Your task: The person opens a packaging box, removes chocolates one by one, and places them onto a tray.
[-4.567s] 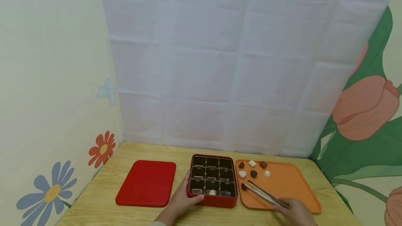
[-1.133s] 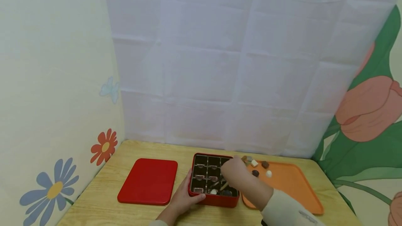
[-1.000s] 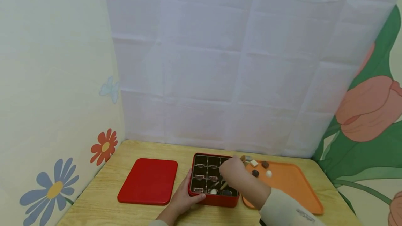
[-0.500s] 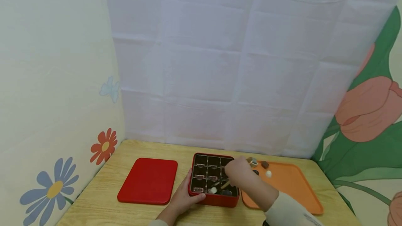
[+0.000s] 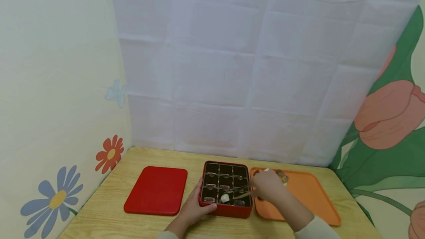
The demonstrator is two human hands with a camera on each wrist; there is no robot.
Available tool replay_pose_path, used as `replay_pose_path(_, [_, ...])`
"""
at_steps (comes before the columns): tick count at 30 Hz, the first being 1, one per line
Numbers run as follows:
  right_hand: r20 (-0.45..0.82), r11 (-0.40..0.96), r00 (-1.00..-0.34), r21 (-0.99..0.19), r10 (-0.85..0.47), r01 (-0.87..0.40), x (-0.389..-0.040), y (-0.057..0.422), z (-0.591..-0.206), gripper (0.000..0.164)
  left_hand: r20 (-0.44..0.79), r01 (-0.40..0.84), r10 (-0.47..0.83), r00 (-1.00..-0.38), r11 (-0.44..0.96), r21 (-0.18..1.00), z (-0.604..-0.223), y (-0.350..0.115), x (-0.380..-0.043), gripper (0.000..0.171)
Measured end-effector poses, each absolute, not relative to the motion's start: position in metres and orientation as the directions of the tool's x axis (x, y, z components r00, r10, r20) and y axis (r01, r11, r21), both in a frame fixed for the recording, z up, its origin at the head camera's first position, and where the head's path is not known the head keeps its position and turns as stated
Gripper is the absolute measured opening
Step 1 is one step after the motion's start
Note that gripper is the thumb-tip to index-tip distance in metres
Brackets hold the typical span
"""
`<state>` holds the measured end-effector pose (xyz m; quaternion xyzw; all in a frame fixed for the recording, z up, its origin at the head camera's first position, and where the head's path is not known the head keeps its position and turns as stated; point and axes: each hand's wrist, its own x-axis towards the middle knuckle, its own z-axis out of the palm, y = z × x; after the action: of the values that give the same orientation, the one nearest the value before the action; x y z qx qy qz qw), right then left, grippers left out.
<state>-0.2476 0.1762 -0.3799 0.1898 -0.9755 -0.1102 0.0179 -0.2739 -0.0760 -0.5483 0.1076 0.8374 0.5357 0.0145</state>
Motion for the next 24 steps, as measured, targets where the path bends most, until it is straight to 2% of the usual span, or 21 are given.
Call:
replay_pose_path(8, [0.073, 0.885, -0.884, 0.104, -0.462, -0.454, -0.244, 0.199, -0.387, 0.023, 0.103, 0.173, 0.2, -0.974, 0.375, 0.911, -0.547, -0.076, -0.273, 0.113])
replay_pose_path(16, [0.049, 0.9, -0.907, -0.113, -0.418, -0.421, -0.242, 0.217, -0.398, 0.037, 0.1, 0.174, 0.193, -0.976, 0.421, 0.89, -0.546, -0.077, -0.272, 0.112])
replay_pose_path(24, [0.042, 0.906, -0.939, -0.252, -0.34, -0.339, -0.237, 0.23, -0.408, 0.039, 0.1, 0.172, 0.187, -0.977, 0.427, 0.888, -0.546, -0.076, -0.272, 0.111])
